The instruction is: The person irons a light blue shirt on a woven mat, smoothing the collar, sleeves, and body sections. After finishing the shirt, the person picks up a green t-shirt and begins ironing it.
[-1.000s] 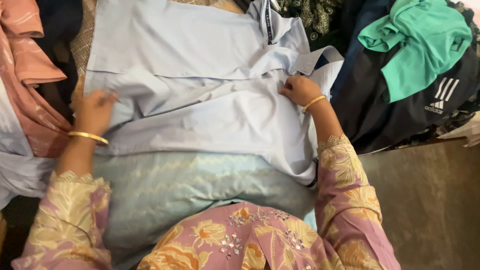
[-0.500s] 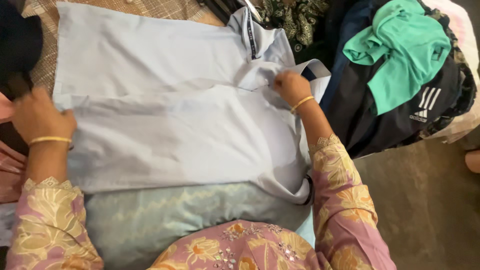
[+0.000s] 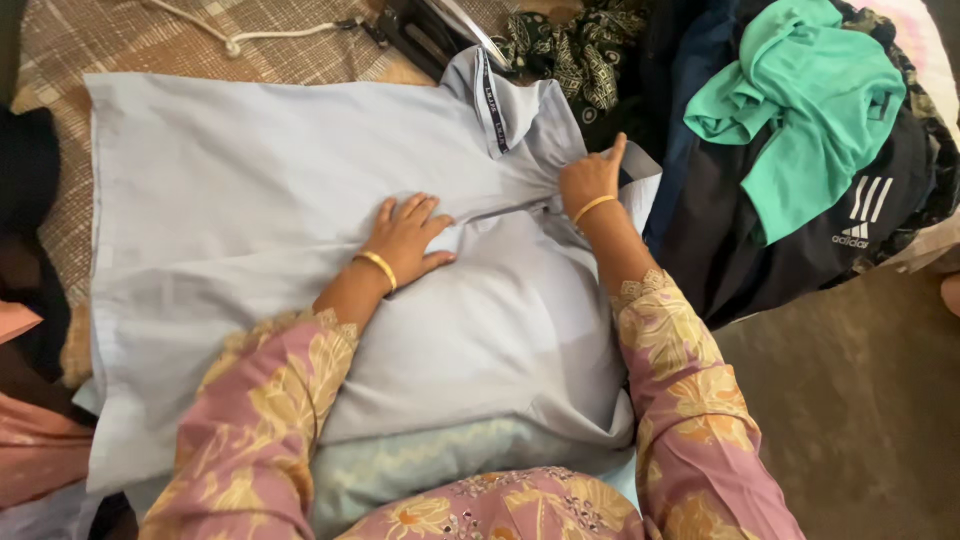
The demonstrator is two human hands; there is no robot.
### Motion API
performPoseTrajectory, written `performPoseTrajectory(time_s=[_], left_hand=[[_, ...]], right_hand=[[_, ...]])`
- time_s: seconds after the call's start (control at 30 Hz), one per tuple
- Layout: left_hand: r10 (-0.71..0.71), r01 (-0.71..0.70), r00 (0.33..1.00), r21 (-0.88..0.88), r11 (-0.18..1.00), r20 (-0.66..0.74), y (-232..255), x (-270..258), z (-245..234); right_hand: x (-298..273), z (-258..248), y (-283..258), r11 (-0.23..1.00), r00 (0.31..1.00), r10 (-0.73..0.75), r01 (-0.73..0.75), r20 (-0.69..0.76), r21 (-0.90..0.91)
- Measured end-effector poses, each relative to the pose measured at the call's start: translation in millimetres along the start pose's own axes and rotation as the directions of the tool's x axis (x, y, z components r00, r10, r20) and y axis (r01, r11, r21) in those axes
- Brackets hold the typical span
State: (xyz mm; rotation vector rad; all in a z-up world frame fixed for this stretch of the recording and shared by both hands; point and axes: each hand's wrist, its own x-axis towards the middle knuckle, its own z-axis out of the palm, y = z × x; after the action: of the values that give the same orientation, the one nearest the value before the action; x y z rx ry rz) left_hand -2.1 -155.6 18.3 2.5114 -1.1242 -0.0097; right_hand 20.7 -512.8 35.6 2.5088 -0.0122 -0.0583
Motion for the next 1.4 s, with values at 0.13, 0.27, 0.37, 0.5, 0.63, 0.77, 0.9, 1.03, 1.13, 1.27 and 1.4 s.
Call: performPoseTrajectory(time_s=[0.13,0.27,0.37,0.5,0.63,0.77,0.9,1.03,1.13,1.27,1.4], left_hand=[[-0.024,0.024,0.996,-0.008,1.0,-0.091,-7.6,-18.0,5.2],[-0.013,0.007,0.987,-0.037,0.999,-0.161,-8.3,-16.6,5.1],[0.003,-0.005,0.984,-0.013,1.0,-0.179,-7.9,-18.1,3.2],[0.019,-0.012,0.988,0.043,0.999,-0.15,-6.3,-19.0,0.9],[0.027,-0.018,0.985,0.052,0.998,-0.168,-5.7,-20.5,-2.2],[0.024,-0.015,0.987,0.052,0.999,-0.162,-5.9,-21.5,-3.6],[0.049,-0.035,0.979,0.074,0.997,-0.196,-9.0,-23.3,-6.0],[0.087,-0.07,0.969,0.078,0.994,-0.23,-12.5,-22.8,-13.2],[0.092,-0.082,0.967,0.052,0.995,-0.235,-13.1,-24.3,-18.5],[0.072,-0.063,0.969,0.048,0.997,-0.234,-9.9,-20.6,-21.7],[-0.017,0.031,0.982,0.074,0.997,-0.188,-10.3,-20.6,-17.2]], right_hand=[[-11.5,8.9,28.4,0.958,0.976,-0.058,0.113,-0.208,0.263],[-33.5,-6.5,62.5,0.866,0.961,-0.049,0.177,-0.273,0.467],[-50.3,-21.2,62.7,0.766,0.941,-0.046,0.25,-0.336,0.593],[-60.3,-18.3,27.3,0.844,0.913,-0.102,0.29,-0.395,0.451],[-53.0,2.7,11.0,0.885,0.893,-0.079,0.268,-0.443,0.382],[-59.7,6.8,30.5,0.908,0.888,-0.08,0.253,-0.453,0.334],[-65.5,-15.8,41.4,0.937,0.908,-0.022,0.166,-0.419,0.309],[-38.2,-41.2,27.9,0.988,0.988,-0.051,0.072,-0.145,0.139],[-0.1,-49.9,4.4,0.941,0.953,-0.132,0.207,-0.274,0.268],[40.4,-48.2,-45.2,0.654,0.847,-0.232,0.5,-0.479,0.568],[94.2,-50.7,-71.4,0.946,0.995,-0.094,0.079,0.032,0.315]])
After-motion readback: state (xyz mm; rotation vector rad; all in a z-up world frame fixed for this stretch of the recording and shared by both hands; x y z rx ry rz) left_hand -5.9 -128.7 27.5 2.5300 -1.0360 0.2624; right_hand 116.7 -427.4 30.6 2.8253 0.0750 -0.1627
